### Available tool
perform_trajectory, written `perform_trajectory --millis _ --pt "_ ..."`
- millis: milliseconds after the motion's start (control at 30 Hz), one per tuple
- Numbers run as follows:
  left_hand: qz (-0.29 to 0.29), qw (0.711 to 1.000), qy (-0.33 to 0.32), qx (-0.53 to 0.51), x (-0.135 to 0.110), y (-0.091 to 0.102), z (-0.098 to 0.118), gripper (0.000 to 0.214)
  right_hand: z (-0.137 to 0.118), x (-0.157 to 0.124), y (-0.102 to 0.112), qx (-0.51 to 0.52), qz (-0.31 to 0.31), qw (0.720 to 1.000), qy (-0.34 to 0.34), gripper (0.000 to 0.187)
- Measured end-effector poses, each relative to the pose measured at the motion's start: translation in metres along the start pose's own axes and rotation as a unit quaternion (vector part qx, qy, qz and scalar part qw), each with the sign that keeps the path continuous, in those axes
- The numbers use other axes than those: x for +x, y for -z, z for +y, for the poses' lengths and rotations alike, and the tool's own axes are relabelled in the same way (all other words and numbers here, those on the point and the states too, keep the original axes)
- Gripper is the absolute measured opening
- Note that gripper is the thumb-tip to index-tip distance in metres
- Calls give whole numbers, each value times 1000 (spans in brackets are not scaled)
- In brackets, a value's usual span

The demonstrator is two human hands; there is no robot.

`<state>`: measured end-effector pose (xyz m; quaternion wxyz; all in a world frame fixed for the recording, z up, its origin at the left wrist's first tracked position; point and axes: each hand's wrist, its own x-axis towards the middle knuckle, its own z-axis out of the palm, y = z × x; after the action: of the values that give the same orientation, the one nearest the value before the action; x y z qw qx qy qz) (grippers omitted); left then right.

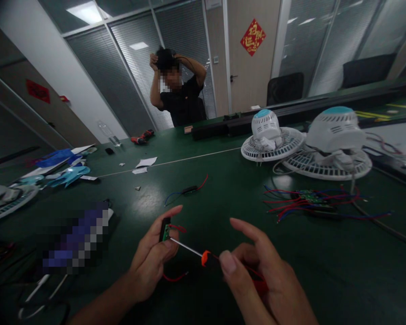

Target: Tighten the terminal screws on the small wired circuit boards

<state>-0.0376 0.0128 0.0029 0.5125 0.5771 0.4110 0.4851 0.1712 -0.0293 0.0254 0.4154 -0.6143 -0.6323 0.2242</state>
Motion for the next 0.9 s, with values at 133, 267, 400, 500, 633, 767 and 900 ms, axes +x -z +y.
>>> perform_trajectory --millis 133,267,400,500,633,767,900 --pt "13 1000 4 -2 1 0 0 51 -4 4 2 43 -72 996 -37 45" --pt "7 1000 4 -11 2 1 -1 51 -5 6 2 48 -78 996 8 39" --pt "10 1000 9 -5 2 1 0 51 -4 5 2 39 -67 995 64 33" --pt "8 1000 12 -9 2 1 1 50 -7 6 3 17 -60 994 91 31" --pt "8 999 26 -21 2 1 2 49 -9 7 4 -6 -43 993 109 30" --pt "6 999 22 -33 3 0 1 49 -6 5 2 -17 -6 996 87 35" --pt "5 999 18 -35 3 0 -1 49 -1 0 -2 -36 42 997 54 44"
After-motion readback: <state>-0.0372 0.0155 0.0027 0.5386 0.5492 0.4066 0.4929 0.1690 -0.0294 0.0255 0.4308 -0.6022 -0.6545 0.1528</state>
